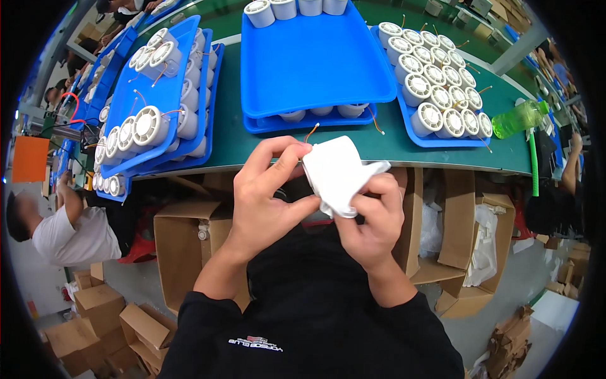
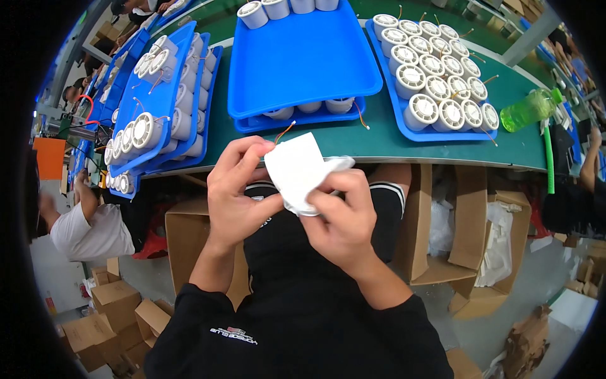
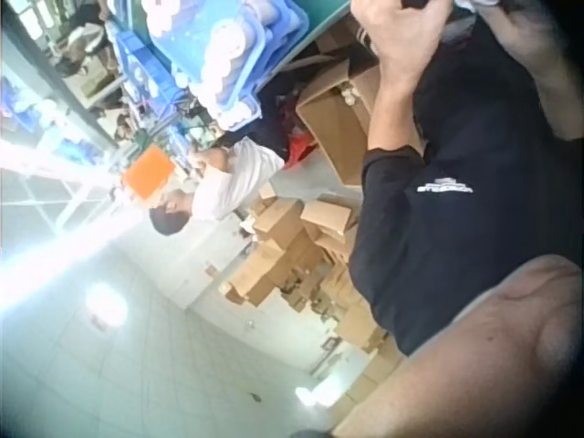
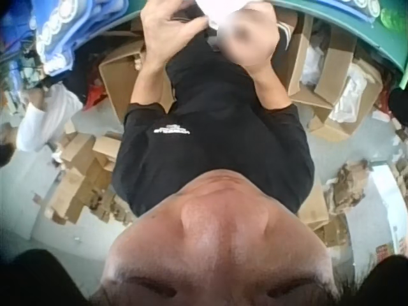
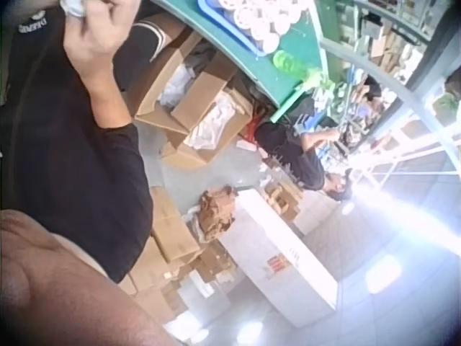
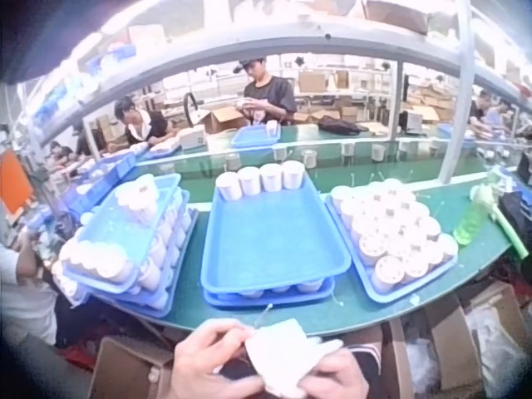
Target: Cleaning electronic components with a cloth at an assembly line.
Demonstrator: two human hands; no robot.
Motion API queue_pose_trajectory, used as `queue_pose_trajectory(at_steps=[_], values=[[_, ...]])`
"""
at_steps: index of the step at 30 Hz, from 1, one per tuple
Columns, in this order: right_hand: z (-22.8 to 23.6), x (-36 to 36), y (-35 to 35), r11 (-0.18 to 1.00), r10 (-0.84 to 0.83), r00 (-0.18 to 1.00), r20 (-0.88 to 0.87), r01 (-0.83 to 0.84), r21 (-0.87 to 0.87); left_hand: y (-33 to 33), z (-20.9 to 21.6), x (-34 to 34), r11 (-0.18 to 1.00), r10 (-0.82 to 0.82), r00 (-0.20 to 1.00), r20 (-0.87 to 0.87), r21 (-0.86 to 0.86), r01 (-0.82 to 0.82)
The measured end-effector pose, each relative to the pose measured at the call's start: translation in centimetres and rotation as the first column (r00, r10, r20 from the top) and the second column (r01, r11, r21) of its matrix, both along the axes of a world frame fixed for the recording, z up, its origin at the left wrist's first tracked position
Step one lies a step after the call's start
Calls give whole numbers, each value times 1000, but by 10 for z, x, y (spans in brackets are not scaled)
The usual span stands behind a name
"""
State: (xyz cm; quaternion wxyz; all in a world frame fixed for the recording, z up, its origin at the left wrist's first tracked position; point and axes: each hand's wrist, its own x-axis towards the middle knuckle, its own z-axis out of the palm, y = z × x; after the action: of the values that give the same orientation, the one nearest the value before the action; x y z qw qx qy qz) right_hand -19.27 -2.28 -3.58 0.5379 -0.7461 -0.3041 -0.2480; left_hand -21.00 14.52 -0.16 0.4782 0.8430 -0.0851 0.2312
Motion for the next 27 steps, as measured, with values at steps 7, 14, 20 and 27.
queue_pose_trajectory(at_steps=[7,14,20,27], values=[[14,58,-4,965,225,974,0,-222,-142,-1,-10,-12,991,-34,999,17,133,32],[15,38,-2,887,446,895,5,-441,-132,7,-8,-13,991,-49,996,-69,123,57],[5,48,-4,738,671,501,-546,-518,432,11,-18,-21,984,-179,970,-165,-8,181],[-10,24,5,525,843,76,-533,103,845,11,-25,-25,975,-162,983,-82,-169,147]])
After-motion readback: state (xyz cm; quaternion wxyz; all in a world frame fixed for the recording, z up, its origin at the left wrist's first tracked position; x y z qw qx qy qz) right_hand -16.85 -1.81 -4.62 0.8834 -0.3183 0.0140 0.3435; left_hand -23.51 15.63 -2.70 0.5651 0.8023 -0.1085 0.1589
